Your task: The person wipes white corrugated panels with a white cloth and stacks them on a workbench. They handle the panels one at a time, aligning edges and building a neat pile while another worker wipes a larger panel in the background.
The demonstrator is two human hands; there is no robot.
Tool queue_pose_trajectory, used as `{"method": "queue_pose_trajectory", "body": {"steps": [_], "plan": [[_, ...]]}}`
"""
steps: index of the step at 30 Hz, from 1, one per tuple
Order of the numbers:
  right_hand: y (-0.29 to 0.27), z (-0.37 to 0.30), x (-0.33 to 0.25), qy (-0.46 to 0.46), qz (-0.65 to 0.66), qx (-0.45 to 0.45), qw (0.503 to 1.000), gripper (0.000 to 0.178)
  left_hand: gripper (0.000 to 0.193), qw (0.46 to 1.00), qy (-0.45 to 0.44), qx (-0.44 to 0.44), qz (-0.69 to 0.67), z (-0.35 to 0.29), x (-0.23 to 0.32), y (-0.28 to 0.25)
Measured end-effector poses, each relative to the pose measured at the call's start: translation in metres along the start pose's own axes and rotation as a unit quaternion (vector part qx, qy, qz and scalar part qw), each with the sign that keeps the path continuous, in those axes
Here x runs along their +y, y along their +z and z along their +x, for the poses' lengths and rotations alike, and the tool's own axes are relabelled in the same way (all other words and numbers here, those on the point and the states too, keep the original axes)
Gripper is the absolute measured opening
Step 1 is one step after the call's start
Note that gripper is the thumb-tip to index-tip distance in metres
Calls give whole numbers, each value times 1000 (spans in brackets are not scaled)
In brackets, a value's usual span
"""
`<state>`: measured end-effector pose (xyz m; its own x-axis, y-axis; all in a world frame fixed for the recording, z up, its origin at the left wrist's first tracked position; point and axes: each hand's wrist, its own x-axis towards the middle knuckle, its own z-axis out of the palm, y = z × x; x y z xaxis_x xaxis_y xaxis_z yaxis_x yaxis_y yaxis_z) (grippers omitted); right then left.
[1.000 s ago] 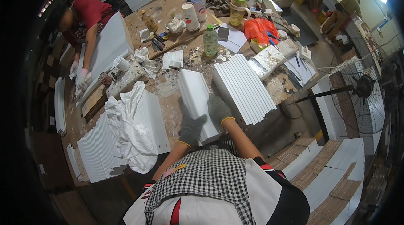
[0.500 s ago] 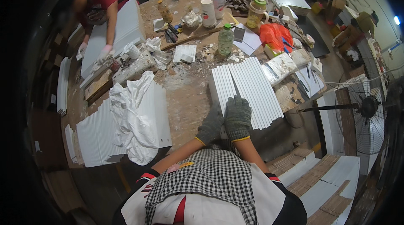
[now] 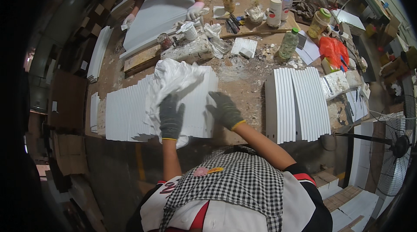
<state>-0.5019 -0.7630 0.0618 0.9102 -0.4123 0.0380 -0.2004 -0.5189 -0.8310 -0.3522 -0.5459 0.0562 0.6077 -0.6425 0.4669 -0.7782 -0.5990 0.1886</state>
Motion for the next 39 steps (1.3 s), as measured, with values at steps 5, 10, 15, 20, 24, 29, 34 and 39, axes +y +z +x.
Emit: {"method": "queue_pose_trajectory", "body": {"steps": [5, 10, 15, 20, 24, 29, 34, 39], "plan": [[67, 39, -39, 115, -78, -5, 990, 123, 48, 983, -101, 8, 151, 3, -73, -18], [66, 37, -24, 104, -51, -18, 993, 131, 43, 984, -116, 46, 131, 0, -66, -47], [45, 31, -14, 118, -110, -13, 987, 121, 35, 994, -34, 33, 100, -17, 16, -72], [30, 29, -31, 185, -78, -59, 978, 125, 37, 958, -29, -55, -280, -28, 77, -49], [24, 29, -17, 241, -37, -51, 969, 128, 46, 948, -69, -86, -298, -34, 75, -22], [4, 14, 63, 225, 109, 6, 968, 135, 59, 950, -109, -175, -236, -39, 61, 8], [16, 5, 122, 238, 256, 20, 937, 145, 51, 931, -165, -268, -183, -59, 54, 66], [16, 0, 143, 208, 280, 20, 937, 143, 45, 936, -33, -252, -241, -78, 13, 124]]}}
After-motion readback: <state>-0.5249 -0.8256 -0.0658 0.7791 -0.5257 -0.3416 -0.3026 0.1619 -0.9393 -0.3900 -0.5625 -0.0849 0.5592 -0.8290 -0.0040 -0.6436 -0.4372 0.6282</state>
